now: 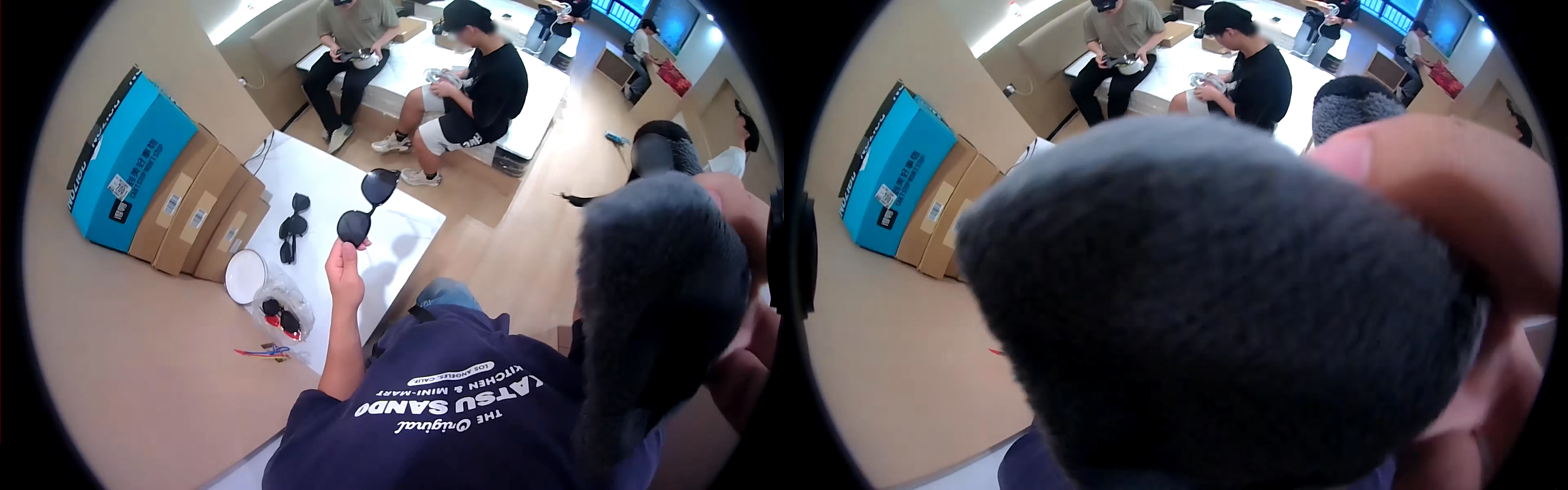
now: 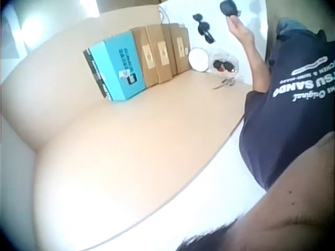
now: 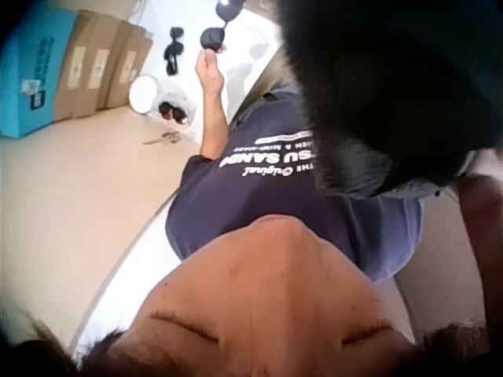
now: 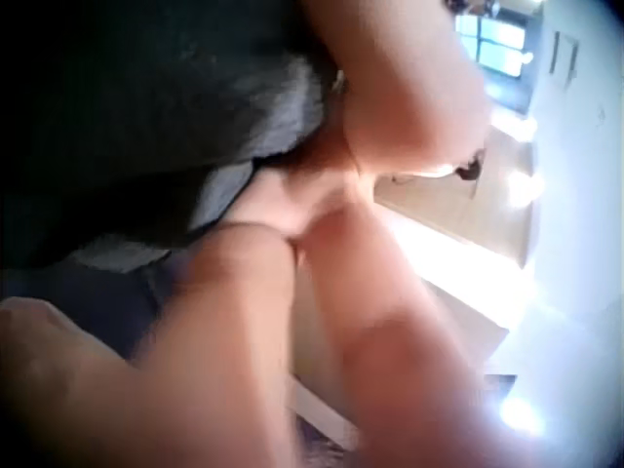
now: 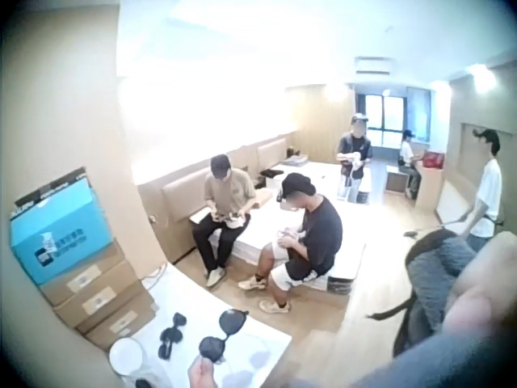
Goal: The person assembles several pairs of sunglasses by snapping the lenses into the frames by hand.
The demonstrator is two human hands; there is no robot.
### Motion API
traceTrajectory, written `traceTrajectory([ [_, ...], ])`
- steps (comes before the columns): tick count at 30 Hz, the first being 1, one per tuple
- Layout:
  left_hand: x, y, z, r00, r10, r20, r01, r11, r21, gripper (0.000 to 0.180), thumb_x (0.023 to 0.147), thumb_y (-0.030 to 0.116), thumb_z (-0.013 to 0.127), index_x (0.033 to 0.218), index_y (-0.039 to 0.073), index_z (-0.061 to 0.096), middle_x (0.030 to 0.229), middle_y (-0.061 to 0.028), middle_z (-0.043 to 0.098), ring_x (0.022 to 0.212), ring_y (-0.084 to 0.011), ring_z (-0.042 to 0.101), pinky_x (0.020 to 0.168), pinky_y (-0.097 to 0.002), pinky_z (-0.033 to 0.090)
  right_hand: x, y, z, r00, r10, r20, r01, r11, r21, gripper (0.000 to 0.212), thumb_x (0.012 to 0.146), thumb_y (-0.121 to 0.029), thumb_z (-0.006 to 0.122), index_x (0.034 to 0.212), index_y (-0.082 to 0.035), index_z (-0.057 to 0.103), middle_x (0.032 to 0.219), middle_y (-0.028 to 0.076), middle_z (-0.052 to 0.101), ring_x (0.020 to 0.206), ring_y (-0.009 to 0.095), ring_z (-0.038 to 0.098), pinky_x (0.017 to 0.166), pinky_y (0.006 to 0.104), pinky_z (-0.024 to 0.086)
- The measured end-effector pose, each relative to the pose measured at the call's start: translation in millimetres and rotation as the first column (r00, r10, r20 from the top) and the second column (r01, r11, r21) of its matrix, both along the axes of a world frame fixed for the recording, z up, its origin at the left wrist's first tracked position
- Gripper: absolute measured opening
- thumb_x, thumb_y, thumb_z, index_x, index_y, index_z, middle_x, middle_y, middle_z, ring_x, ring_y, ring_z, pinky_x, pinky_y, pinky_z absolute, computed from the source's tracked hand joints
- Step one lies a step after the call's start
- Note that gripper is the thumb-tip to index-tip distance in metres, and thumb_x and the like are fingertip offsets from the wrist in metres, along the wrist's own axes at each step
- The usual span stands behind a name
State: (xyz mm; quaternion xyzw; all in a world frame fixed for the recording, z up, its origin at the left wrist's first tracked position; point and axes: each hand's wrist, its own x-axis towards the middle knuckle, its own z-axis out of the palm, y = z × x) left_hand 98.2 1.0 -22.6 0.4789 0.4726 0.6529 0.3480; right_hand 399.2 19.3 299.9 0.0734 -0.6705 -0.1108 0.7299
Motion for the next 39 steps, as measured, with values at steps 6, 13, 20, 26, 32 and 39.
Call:
traceTrajectory([
  [6, 0.2, -11.6, 4.8, 0.997, 0.061, -0.045, -0.061, 0.998, -0.012, 0.033, 0.104, 0.024, 0.042, 0.104, -0.002, 0.061, 0.095, -0.0071, 0.063, 0.090, -0.0147, 0.056, 0.086, -0.0301, 0.044, -27.9, 50.1, -126.3, 0.999, 0.024, -0.030, -0.034, 0.902, -0.429, 0.040, 0.083, 0.000, 0.061, 0.122, 0.005, 0.052, 0.122, 0.017, 0.055, 0.111, 0.025, 0.056, 0.090, 0.0376, 0.050],
  [13, 11.7, -13.0, 9.0, 0.961, 0.056, -0.270, -0.055, 0.998, 0.013, 0.024, 0.098, 0.014, 0.045, 0.092, -0.001, 0.063, 0.093, -0.0123, 0.061, 0.094, -0.0275, 0.054, 0.090, -0.0364, 0.040, -106.3, 53.9, -243.8, 0.875, 0.003, 0.483, 0.375, 0.627, -0.683, 0.055, 0.062, 0.014, 0.053, 0.115, -0.002, 0.061, 0.121, 0.018, 0.055, 0.114, 0.037, 0.053, 0.098, 0.0403, 0.043],
  [20, 19.1, -12.1, 19.5, 0.975, -0.046, -0.219, 0.047, 0.999, -0.002, 0.033, 0.101, 0.025, 0.043, 0.088, 0.001, 0.062, 0.090, -0.0109, 0.060, 0.093, -0.0266, 0.052, 0.090, -0.0355, 0.038, -100.3, 43.8, -241.4, 0.775, -0.086, 0.626, 0.535, 0.617, -0.578, 0.061, 0.060, 0.014, 0.057, 0.120, -0.002, 0.061, 0.125, 0.013, 0.057, 0.106, 0.036, 0.052, 0.092, 0.0428, 0.045],
  [26, 15.4, -16.0, 20.1, 0.968, -0.061, -0.243, 0.060, 0.998, -0.012, 0.035, 0.102, 0.027, 0.041, 0.089, 0.002, 0.061, 0.090, -0.0098, 0.061, 0.094, -0.0255, 0.052, 0.091, -0.0355, 0.038, -101.3, 52.5, -245.9, 0.771, -0.115, 0.627, 0.554, 0.608, -0.569, 0.064, 0.060, 0.013, 0.056, 0.122, -0.003, 0.061, 0.126, 0.013, 0.057, 0.106, 0.035, 0.052, 0.092, 0.0414, 0.045],
  [32, 9.8, -14.4, 13.5, 0.961, -0.070, -0.269, 0.090, 0.994, 0.063, 0.035, 0.104, 0.028, 0.040, 0.102, -0.003, 0.058, 0.090, -0.0072, 0.057, 0.085, -0.0154, 0.053, 0.082, -0.0287, 0.043, -102.3, 59.4, -246.0, 0.762, -0.085, 0.642, 0.541, 0.628, -0.559, 0.063, 0.059, 0.011, 0.057, 0.121, -0.001, 0.061, 0.126, 0.012, 0.058, 0.104, 0.035, 0.052, 0.091, 0.0413, 0.046],
  [39, 13.4, -17.7, 15.2, 0.987, -0.068, -0.143, 0.062, 0.997, -0.044, 0.027, 0.100, 0.020, 0.044, 0.094, 0.000, 0.062, 0.095, -0.0114, 0.061, 0.095, -0.0251, 0.052, 0.090, -0.0343, 0.039, -112.0, 35.3, -242.5, 0.684, 0.141, 0.716, 0.405, 0.743, -0.533, 0.066, 0.056, 0.009, 0.059, 0.121, -0.003, 0.061, 0.127, 0.009, 0.058, 0.098, 0.034, 0.052, 0.088, 0.0400, 0.047],
])
